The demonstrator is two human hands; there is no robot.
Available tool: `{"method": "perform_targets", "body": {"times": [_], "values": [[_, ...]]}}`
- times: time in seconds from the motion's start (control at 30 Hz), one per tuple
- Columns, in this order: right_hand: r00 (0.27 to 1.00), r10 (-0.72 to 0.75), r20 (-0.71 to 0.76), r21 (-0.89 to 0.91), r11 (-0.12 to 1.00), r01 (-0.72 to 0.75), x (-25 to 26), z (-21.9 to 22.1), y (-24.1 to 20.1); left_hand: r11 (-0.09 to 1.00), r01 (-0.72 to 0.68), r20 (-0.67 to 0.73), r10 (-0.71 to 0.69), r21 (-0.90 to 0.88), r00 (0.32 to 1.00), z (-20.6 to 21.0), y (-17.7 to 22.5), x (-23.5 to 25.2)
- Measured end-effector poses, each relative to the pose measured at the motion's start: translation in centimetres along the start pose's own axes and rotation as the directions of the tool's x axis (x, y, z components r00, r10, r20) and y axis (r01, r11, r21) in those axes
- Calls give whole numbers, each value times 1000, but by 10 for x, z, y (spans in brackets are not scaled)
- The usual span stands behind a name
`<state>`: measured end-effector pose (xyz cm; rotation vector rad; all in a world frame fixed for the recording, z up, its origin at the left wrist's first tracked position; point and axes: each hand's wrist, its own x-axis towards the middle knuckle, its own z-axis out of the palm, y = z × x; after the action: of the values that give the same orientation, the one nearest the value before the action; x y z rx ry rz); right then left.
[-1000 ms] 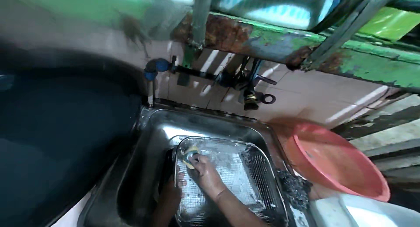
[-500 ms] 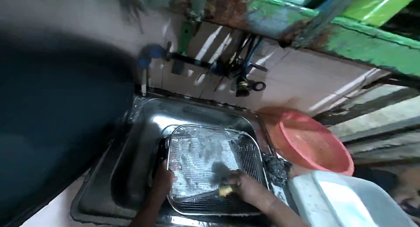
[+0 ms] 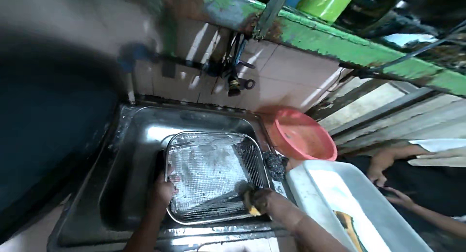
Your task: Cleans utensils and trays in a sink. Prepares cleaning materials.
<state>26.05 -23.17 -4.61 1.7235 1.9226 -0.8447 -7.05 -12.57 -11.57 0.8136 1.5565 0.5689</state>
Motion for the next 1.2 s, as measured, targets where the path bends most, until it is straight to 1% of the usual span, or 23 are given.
{"method": "perform_targets", "body": {"times": [0.07, 0.1, 0.13, 0.2, 0.23, 0.27, 0.3, 0.33, 0.4, 0.43, 0.47, 0.5, 0.53, 0.6, 0.67, 0.7, 0.73, 0.83, 0.93, 1.0, 1.07, 1.13, 1.2], "values": [[1000, 27, -10, 65, 998, -26, 2, 3, -27, 1000, -10, -8, 10, 23, 1000, 0, 0, -1], [998, -5, -61, 136, 991, 13, 5, 5, -50, 999, -25, -14, 26, 32, 1000, -1, -1, 0], [988, -63, -140, 201, 975, 90, 8, 8, -75, 998, -49, -18, 50, 39, 999, -1, 0, 0], [923, -236, -304, 267, 909, 320, 19, 20, -112, 996, -80, -32, 82, 45, 996, -2, -1, -4], [882, -312, -352, 262, 872, 413, 23, 25, -119, 996, -82, -46, 84, 42, 995, -3, 0, -6], [861, -348, -370, 238, 861, 450, 24, 27, -117, 997, -75, -54, 76, 14, 996, -3, 0, -7], [866, -333, -372, 213, 878, 429, 22, 28, -107, 998, -56, -61, 54, -17, 997, -3, 2, -9], [891, -281, -358, 188, 913, 363, 19, 28, -89, 998, -44, -58, 42, -43, 997, -4, 5, -11], [972, -112, -205, 96, 986, 134, 12, 18, -48, 996, -52, -32, 50, -78, 998, -6, 6, -12], [995, -12, -103, 25, 1000, 15, 10, 8, -32, 995, -53, -22, 51, -81, 998, -6, 4, -10], [994, 112, -5, -27, 993, -112, 9, -8, -26, 997, -56, -26, 54, -58, 998, -6, 2, -7], [977, 209, 42, -44, 977, -207, 10, -29, -27, 998, -58, -30, 57, -31, 998, -6, 0, -6], [962, 270, 33, -47, 962, -269, 12, -51, -33, 998, -60, -38, 59, -14, 998, -7, -1, -5], [958, 268, -106, -48, 961, -274, 23, -90, -39, 997, -75, -37, 75, -19, 997, -9, -4, -4], [932, 134, -338, -83, 982, -171, 43, -112, -34, 993, -114, -21, 113, -16, 993, -11, -6, -6], [906, 67, -418, -114, 986, -125, 57, -116, -29, 994, -113, -22, 113, -4, 993, -11, -3, -9], [896, 38, -442, -148, 982, -114, 72, -116, -21, 994, -111, -25, 111, 6, 993, -11, 0, -12], [948, 164, -273, -120, 972, -203, 92, -91, -8, 989, -137, -54, 140, 57, 989, -13, 2, -16], [948, 273, -166, -70, 955, -287, 69, -48, -18, 995, -70, -80, 75, 67, 994, -11, 7, -15], [952, 279, -124, -61, 956, -288, 45, -18, -21, 999, -42, -89, 44, 21, 995, -8, 12, -19], [950, 310, -50, -19, 950, -311, 25, 4, -28, 997, -15, -93, 22, 72, 995, -6, 14, -20], [950, 312, -27, 94, 947, -308, 18, 13, -35, 986, -19, -93, 35, 165, 995, -5, 16, -19], [967, 254, -33, 249, 939, -238, 20, 12, -51, 987, -81, -77, 92, 137, 993, -5, 9, -16]]}}
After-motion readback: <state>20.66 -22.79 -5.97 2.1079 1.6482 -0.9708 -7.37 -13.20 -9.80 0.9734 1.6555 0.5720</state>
